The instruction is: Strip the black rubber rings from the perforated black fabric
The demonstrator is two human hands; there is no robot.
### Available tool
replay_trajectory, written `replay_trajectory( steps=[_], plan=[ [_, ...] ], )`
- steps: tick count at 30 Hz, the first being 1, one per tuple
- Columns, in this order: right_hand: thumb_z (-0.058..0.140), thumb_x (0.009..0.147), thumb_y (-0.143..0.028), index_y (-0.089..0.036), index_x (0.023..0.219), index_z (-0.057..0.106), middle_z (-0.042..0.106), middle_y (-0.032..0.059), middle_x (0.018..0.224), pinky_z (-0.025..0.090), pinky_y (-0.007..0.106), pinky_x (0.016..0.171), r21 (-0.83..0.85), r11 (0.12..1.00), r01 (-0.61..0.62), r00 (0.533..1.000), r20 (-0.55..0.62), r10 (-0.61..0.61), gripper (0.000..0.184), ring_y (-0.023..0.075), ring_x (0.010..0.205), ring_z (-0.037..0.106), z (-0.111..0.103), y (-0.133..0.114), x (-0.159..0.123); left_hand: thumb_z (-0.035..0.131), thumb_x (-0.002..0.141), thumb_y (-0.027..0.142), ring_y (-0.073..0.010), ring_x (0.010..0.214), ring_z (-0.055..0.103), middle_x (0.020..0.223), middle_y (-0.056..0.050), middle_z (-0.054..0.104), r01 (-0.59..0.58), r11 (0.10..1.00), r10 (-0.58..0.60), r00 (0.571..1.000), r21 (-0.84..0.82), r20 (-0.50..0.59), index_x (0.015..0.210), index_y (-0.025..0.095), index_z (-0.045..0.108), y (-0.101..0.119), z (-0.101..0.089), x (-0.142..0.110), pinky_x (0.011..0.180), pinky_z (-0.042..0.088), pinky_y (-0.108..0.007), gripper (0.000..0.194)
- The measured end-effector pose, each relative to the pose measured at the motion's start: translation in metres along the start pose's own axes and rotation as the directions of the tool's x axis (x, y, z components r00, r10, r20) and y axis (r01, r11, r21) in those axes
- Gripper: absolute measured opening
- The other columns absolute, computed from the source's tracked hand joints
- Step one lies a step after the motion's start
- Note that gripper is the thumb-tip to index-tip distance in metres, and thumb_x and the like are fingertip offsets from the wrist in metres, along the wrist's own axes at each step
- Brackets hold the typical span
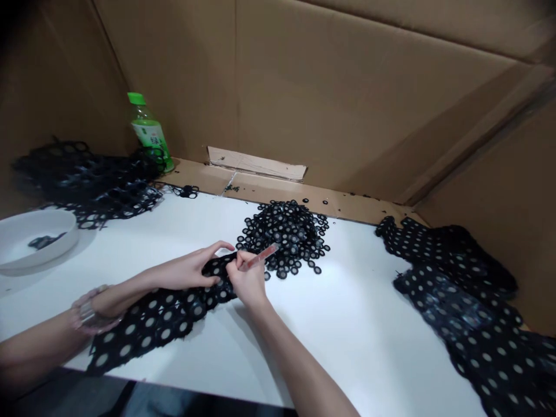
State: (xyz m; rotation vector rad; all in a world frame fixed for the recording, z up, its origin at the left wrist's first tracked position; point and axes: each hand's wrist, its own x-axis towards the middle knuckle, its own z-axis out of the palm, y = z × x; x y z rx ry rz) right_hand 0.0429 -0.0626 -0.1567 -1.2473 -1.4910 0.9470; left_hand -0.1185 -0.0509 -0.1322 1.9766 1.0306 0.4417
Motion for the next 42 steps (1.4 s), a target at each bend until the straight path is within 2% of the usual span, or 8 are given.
replay_trajectory(
  steps=[11,16,20,24,28,34,38,42],
  plan=[
    [0.045,0.062,-0.012,-0.021,0.046,0.025,0.028,-0.0066,0.043,0.022,0.023,0.043,-0.121,0.984,0.129,0.99,0.08,-0.12,0.027,0.0079,0.042,0.027,0.002,0.001,-0.005,0.051,0.067,0.016,-0.0131,0.068,0.05,0.085,0.0,0.054,0.013,0.993,-0.01,1.0,-0.118,0.029,0.112,0.02,0.037,-0.008,0.004,0.001,0.062,0.041,-0.024,0.048],
    [0.045,0.063,-0.013,-0.02,0.046,0.025,0.029,-0.0065,0.042,0.023,0.023,0.043,-0.139,0.977,0.162,0.981,0.13,-0.144,0.027,0.0074,0.041,0.027,0.003,-0.001,-0.006,0.053,0.066,0.015,-0.0163,0.09,0.049,0.095,-0.002,0.051,-0.031,0.975,0.035,0.999,-0.219,0.015,0.103,0.018,0.042,-0.013,0.004,0.004,0.079,0.04,-0.027,0.039],
    [0.046,0.064,-0.015,-0.021,0.046,0.025,0.03,-0.0074,0.041,0.027,0.021,0.041,0.037,0.999,0.025,0.998,0.065,-0.028,0.028,0.0074,0.04,0.032,-0.001,0.0,-0.001,0.052,0.07,0.021,-0.0166,0.088,0.05,0.092,-0.001,0.053,0.013,0.983,-0.001,0.998,-0.185,0.062,0.103,0.019,0.041,-0.008,0.002,0.003,0.078,0.04,-0.028,0.035],
    [0.049,0.069,-0.02,-0.022,0.049,0.026,0.031,-0.0106,0.035,0.04,0.023,0.044,0.288,0.946,-0.146,0.986,0.119,0.116,0.029,0.0066,0.032,0.034,-0.01,-0.004,-0.002,0.06,0.068,0.028,-0.0168,0.079,0.053,0.088,0.0,0.055,0.049,0.994,-0.046,0.998,-0.094,0.039,0.117,0.02,0.032,-0.001,0.001,0.0,0.071,0.042,-0.028,0.057],
    [0.051,0.07,-0.024,-0.022,0.049,0.028,0.035,-0.009,0.036,0.04,0.022,0.044,0.198,0.972,-0.125,0.988,0.115,0.103,0.03,0.0091,0.037,0.044,-0.015,-0.008,-0.011,0.064,0.066,0.035,-0.0193,0.087,0.055,0.101,-0.004,0.056,0.018,0.997,-0.013,0.997,-0.07,0.072,0.126,0.021,0.027,0.004,0.001,-0.002,0.077,0.043,-0.029,0.072],
    [0.049,0.071,-0.024,-0.021,0.048,0.028,0.036,-0.0076,0.039,0.037,0.02,0.042,0.136,0.984,-0.117,0.989,0.105,0.103,0.031,0.0106,0.041,0.049,-0.013,-0.007,-0.016,0.063,0.063,0.053,-0.0266,0.101,0.051,0.117,-0.008,0.052,0.02,0.958,-0.022,1.0,0.285,0.004,0.132,0.025,0.022,0.013,-0.004,-0.013,0.083,0.039,-0.034,0.085],
    [0.05,0.072,-0.025,-0.021,0.048,0.027,0.032,-0.0091,0.038,0.039,0.021,0.043,0.201,0.971,-0.133,0.988,0.103,0.114,0.034,0.0072,0.036,0.039,-0.012,-0.008,-0.015,0.056,0.07,0.054,-0.0288,0.104,0.047,0.113,-0.01,0.054,0.004,0.791,0.196,0.946,0.611,-0.26,0.12,0.02,0.039,0.026,-0.001,-0.026,0.086,0.031,-0.04,0.063],
    [0.05,0.072,-0.025,-0.021,0.048,0.027,0.029,-0.0104,0.036,0.04,0.021,0.043,0.237,0.961,-0.143,0.988,0.099,0.122,0.034,0.0055,0.034,0.031,-0.012,-0.013,-0.018,0.052,0.076,0.047,-0.0213,0.086,0.052,0.091,-0.006,0.061,-0.156,0.637,0.385,0.913,0.755,-0.135,0.087,0.018,0.055,0.037,0.012,-0.039,0.074,0.033,-0.033,0.032]
  ],
)
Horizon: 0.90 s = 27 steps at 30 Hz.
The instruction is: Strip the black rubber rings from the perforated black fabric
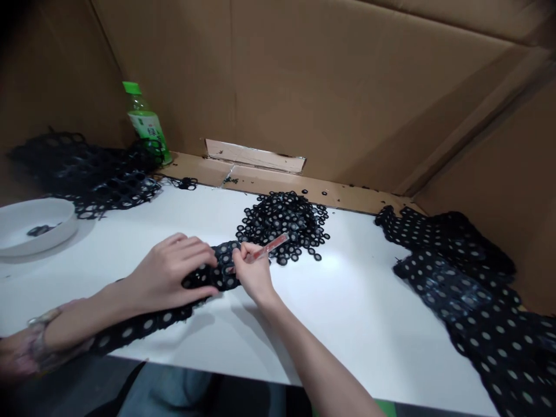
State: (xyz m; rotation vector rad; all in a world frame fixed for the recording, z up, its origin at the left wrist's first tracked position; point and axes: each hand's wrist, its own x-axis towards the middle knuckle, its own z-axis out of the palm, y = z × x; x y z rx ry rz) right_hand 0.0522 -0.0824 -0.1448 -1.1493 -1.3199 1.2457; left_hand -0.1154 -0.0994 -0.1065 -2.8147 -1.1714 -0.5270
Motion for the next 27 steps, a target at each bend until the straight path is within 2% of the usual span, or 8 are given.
replay_trajectory(
  steps=[3,5,8,13,21,27],
  plan=[
    [0.052,0.071,-0.024,-0.021,0.047,0.027,0.028,-0.0097,0.038,0.034,0.019,0.04,-0.039,0.999,0.035,0.999,-0.034,-0.037,0.034,0.0057,0.036,0.03,0.001,-0.001,-0.003,0.054,0.076,0.041,-0.0189,0.076,0.053,0.079,-0.003,0.061,-0.077,0.994,0.072,0.995,0.078,0.065,0.078,0.018,0.056,0.013,0.006,-0.007,0.066,0.033,-0.031,0.023],
    [0.051,0.071,-0.024,-0.021,0.048,0.028,0.03,-0.0093,0.039,0.034,0.019,0.041,-0.034,0.997,0.068,0.996,-0.055,-0.07,0.033,0.0063,0.037,0.033,0.002,0.001,-0.005,0.053,0.077,0.03,-0.0175,0.071,0.054,0.074,-0.002,0.061,-0.073,0.989,0.063,0.995,0.126,0.084,0.074,0.018,0.056,0.021,0.013,-0.01,0.063,0.032,-0.03,0.013],
    [0.05,0.073,-0.024,-0.021,0.05,0.029,0.033,-0.0095,0.038,0.035,0.02,0.043,0.021,0.997,0.077,0.991,-0.109,-0.074,0.031,0.0068,0.037,0.035,0.003,0.007,-0.006,0.053,0.075,0.018,-0.0169,0.065,0.054,0.069,-0.002,0.06,-0.028,0.975,0.017,0.999,0.218,0.05,0.071,0.017,0.055,0.031,0.024,-0.013,0.059,0.031,-0.03,0.005],
    [0.047,0.069,-0.02,-0.022,0.049,0.026,0.029,-0.0101,0.038,0.036,0.02,0.043,0.046,0.998,0.046,0.99,-0.137,-0.04,0.029,0.0069,0.036,0.032,0.005,0.016,-0.005,0.052,0.072,0.012,-0.0162,0.058,0.053,0.059,0.0,0.058,0.069,0.95,-0.049,0.996,0.304,-0.073,0.062,0.017,0.051,0.038,0.032,-0.014,0.057,0.029,-0.031,0.012],
    [0.045,0.063,-0.014,-0.021,0.048,0.024,0.026,-0.0077,0.044,0.023,0.021,0.042,-0.19,0.969,0.158,0.982,-0.069,-0.174,0.027,0.0078,0.043,0.028,0.005,0.019,-0.006,0.047,0.077,0.011,-0.0135,0.058,0.049,0.057,0.003,0.056,-0.029,0.943,0.081,0.987,0.332,-0.142,0.058,0.018,0.05,0.029,0.031,-0.015,0.062,0.029,-0.03,0.02],
    [0.044,0.063,-0.013,-0.021,0.049,0.023,0.026,-0.0077,0.044,0.022,0.022,0.044,-0.212,0.962,0.169,0.982,-0.052,-0.184,0.026,0.008,0.044,0.027,0.005,0.02,-0.005,0.045,0.08,0.012,-0.013,0.058,0.047,0.057,0.003,0.056,-0.062,0.943,0.126,0.976,0.328,-0.176,0.058,0.018,0.05,0.027,0.029,-0.013,0.062,0.03,-0.03,0.023]
  ],
)
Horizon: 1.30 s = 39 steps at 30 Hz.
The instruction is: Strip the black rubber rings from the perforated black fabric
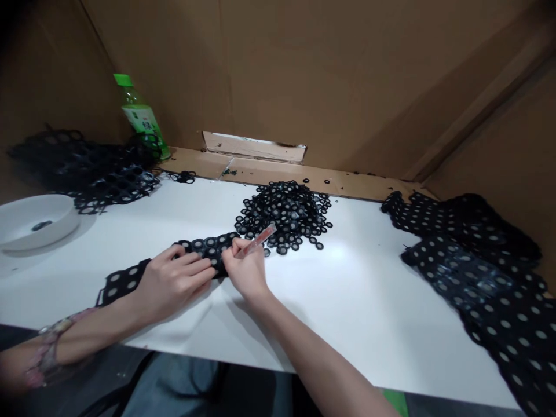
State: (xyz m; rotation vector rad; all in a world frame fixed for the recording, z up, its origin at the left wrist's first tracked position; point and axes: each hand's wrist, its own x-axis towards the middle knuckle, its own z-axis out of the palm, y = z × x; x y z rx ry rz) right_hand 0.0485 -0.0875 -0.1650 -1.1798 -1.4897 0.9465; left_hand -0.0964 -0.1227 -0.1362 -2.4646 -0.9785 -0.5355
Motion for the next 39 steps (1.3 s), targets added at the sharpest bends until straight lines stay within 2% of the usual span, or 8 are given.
replay_trajectory(
  steps=[9,18,22,25,29,33,35,39],
  plan=[
    [0.044,0.065,-0.014,-0.021,0.049,0.022,0.025,-0.0073,0.044,0.021,0.022,0.043,-0.033,0.999,0.015,0.999,0.03,-0.014,0.028,0.0083,0.044,0.026,0.001,0.002,-0.001,0.044,0.082,0.011,-0.012,0.06,0.047,0.058,0.003,0.054,-0.039,0.999,0.039,0.999,0.002,0.0,0.059,0.018,0.05,-0.002,0.002,-0.002,0.062,0.029,-0.03,0.024],
    [0.042,0.065,-0.012,-0.02,0.048,0.022,0.025,-0.0064,0.044,0.02,0.024,0.045,-0.205,0.963,0.177,0.98,0.126,-0.153,0.028,0.0085,0.043,0.026,0.001,-0.005,-0.006,0.043,0.083,0.01,-0.0109,0.061,0.048,0.054,0.003,0.053,-0.096,0.995,0.097,0.994,0.019,-0.043,0.057,0.017,0.05,-0.005,-0.002,-0.003,0.063,0.029,-0.03,0.027],
    [0.045,0.067,-0.015,-0.021,0.048,0.024,0.028,-0.0079,0.042,0.026,0.021,0.042,0.031,0.999,-0.01,0.997,0.079,0.008,0.029,0.0076,0.04,0.031,-0.002,-0.005,-0.002,0.047,0.081,0.021,-0.0132,0.067,0.053,0.063,0.003,0.059,-0.026,0.989,0.045,0.992,-0.147,0.121,0.064,0.019,0.054,-0.005,-0.011,-0.005,0.071,0.031,-0.032,0.019],
    [0.048,0.07,-0.021,-0.021,0.049,0.027,0.032,-0.0097,0.036,0.032,0.02,0.04,0.229,0.965,-0.128,0.992,0.051,0.119,0.03,0.007,0.035,0.034,-0.004,-0.011,0.008,0.049,0.079,0.04,-0.015,0.071,0.055,0.073,0.002,0.063,0.16,0.937,-0.074,0.96,-0.312,0.27,0.074,0.021,0.058,-0.02,-0.024,0.001,0.071,0.033,-0.03,0.022],
    [0.051,0.071,-0.028,-0.021,0.051,0.03,0.037,-0.0099,0.036,0.04,0.021,0.041,0.316,0.944,-0.093,0.99,-0.067,0.12,0.031,0.0075,0.033,0.039,0.002,-0.023,0.027,0.036,0.084,0.042,-0.0168,0.069,0.057,0.077,-0.002,0.065,0.491,0.84,-0.384,0.839,-0.231,0.386,0.078,0.02,0.061,-0.059,-0.019,0.023,0.06,0.034,-0.026,0.034],
    [0.049,0.072,-0.028,-0.022,0.052,0.031,0.039,-0.0091,0.037,0.038,0.021,0.038,0.271,0.958,-0.088,0.983,-0.132,0.128,0.028,0.0093,0.034,0.044,0.017,-0.021,0.043,0.046,0.075,0.046,-0.0193,0.069,0.058,0.076,-0.005,0.066,0.564,0.788,-0.335,0.728,-0.245,0.598,0.079,0.018,0.063,-0.081,0.01,0.039,0.055,0.034,-0.024,0.033],
    [0.047,0.072,-0.027,-0.022,0.052,0.03,0.037,-0.0091,0.038,0.037,0.02,0.039,0.201,0.977,-0.069,0.983,-0.156,0.101,0.027,0.009,0.035,0.043,0.022,-0.015,0.046,0.052,0.068,0.047,-0.0198,0.07,0.058,0.077,-0.005,0.065,0.56,0.776,-0.287,0.725,-0.292,0.626,0.08,0.019,0.062,-0.08,0.022,0.041,0.055,0.035,-0.024,0.032],
    [0.045,0.069,-0.024,-0.022,0.049,0.028,0.032,-0.009,0.039,0.033,0.02,0.041,0.056,0.998,0.005,0.987,-0.162,0.004,0.027,0.0082,0.037,0.038,0.022,-0.004,0.045,0.057,0.064,0.042,-0.0194,0.071,0.056,0.076,-0.004,0.061,0.495,0.782,-0.225,0.791,-0.379,0.569,0.078,0.019,0.059,-0.074,0.034,0.036,0.059,0.038,-0.024,0.028]
  ],
)
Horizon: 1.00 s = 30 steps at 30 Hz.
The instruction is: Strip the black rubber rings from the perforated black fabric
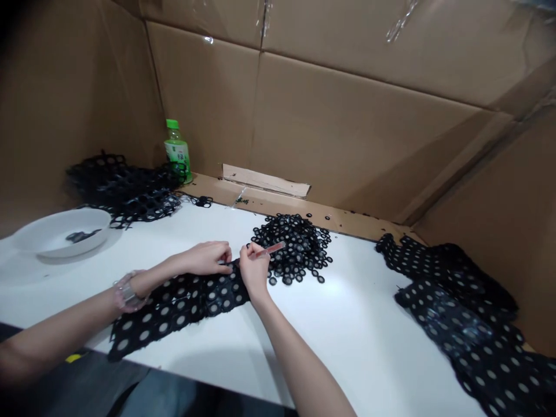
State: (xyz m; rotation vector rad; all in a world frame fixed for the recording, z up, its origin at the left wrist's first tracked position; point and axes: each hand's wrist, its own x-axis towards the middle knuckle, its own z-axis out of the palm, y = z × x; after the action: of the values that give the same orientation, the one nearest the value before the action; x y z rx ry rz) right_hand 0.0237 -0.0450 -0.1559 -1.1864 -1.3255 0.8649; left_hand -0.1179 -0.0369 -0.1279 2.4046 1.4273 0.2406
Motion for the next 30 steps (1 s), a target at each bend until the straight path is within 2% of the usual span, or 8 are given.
replay_trajectory(
  steps=[4,9,13,20,26,30],
  plan=[
    [0.045,0.063,-0.017,-0.022,0.046,0.028,0.031,-0.0086,0.039,0.027,0.021,0.042,-0.053,0.998,0.033,0.999,0.014,-0.032,0.025,0.0084,0.039,0.033,-0.003,0.005,-0.001,0.057,0.065,0.035,-0.016,0.065,0.054,0.068,0.0,0.058,-0.034,0.984,0.034,0.999,-0.175,-0.001,0.074,0.018,0.055,-0.007,0.005,0.002,0.055,0.038,-0.022,0.019],
    [0.045,0.062,-0.015,-0.021,0.046,0.029,0.031,-0.0083,0.039,0.025,0.022,0.044,-0.158,0.984,0.077,0.997,0.03,-0.073,0.024,0.009,0.041,0.03,-0.005,0.007,-0.001,0.056,0.066,0.027,-0.0134,0.061,0.053,0.065,0.0,0.056,0.006,0.892,0.015,0.999,-0.452,0.043,0.081,0.014,0.053,-0.015,0.01,0.008,0.055,0.039,-0.021,0.02],
    [0.045,0.062,-0.015,-0.022,0.046,0.028,0.027,-0.0086,0.04,0.024,0.023,0.044,-0.196,0.977,0.088,0.996,0.039,-0.082,0.024,0.0091,0.041,0.027,-0.004,0.007,-0.001,0.055,0.067,0.023,-0.0104,0.055,0.048,0.059,0.005,0.052,-0.024,0.831,0.033,0.999,-0.556,0.005,0.087,0.015,0.049,-0.015,0.014,0.007,0.053,0.036,-0.02,0.022],
    [0.045,0.062,-0.016,-0.022,0.047,0.027,0.027,-0.008,0.041,0.024,0.023,0.045,-0.218,0.97,0.104,0.994,0.046,-0.096,0.024,0.0094,0.043,0.028,-0.004,0.006,0.0,0.056,0.064,0.016,-0.0084,0.056,0.047,0.06,0.007,0.051,0.037,0.666,-0.037,0.999,-0.745,0.016,0.083,0.017,0.041,-0.016,0.022,0.008,0.057,0.036,-0.021,0.024],
    [0.044,0.065,-0.016,-0.022,0.047,0.025,0.028,-0.0071,0.042,0.023,0.023,0.046,-0.305,0.93,0.206,0.978,0.1,-0.184,0.027,0.0096,0.042,0.028,-0.003,0.006,-0.002,0.057,0.059,0.014,-0.0079,0.059,0.049,0.062,0.007,0.05,0.091,0.509,-0.058,0.996,-0.856,0.071,0.079,0.018,0.039,-0.016,0.024,0.008,0.063,0.037,-0.022,0.028],
    [0.045,0.067,-0.018,-0.021,0.048,0.027,0.03,-0.0068,0.043,0.022,0.024,0.046,-0.35,0.9,0.26,0.964,0.154,-0.218,0.026,0.0097,0.042,0.029,0.0,0.009,-0.003,0.058,0.058,0.015,-0.0085,0.062,0.051,0.066,0.005,0.054,0.092,0.473,-0.052,0.996,-0.876,0.077,0.079,0.017,0.039,-0.016,0.024,0.007,0.067,0.037,-0.023,0.028]
  ],
)
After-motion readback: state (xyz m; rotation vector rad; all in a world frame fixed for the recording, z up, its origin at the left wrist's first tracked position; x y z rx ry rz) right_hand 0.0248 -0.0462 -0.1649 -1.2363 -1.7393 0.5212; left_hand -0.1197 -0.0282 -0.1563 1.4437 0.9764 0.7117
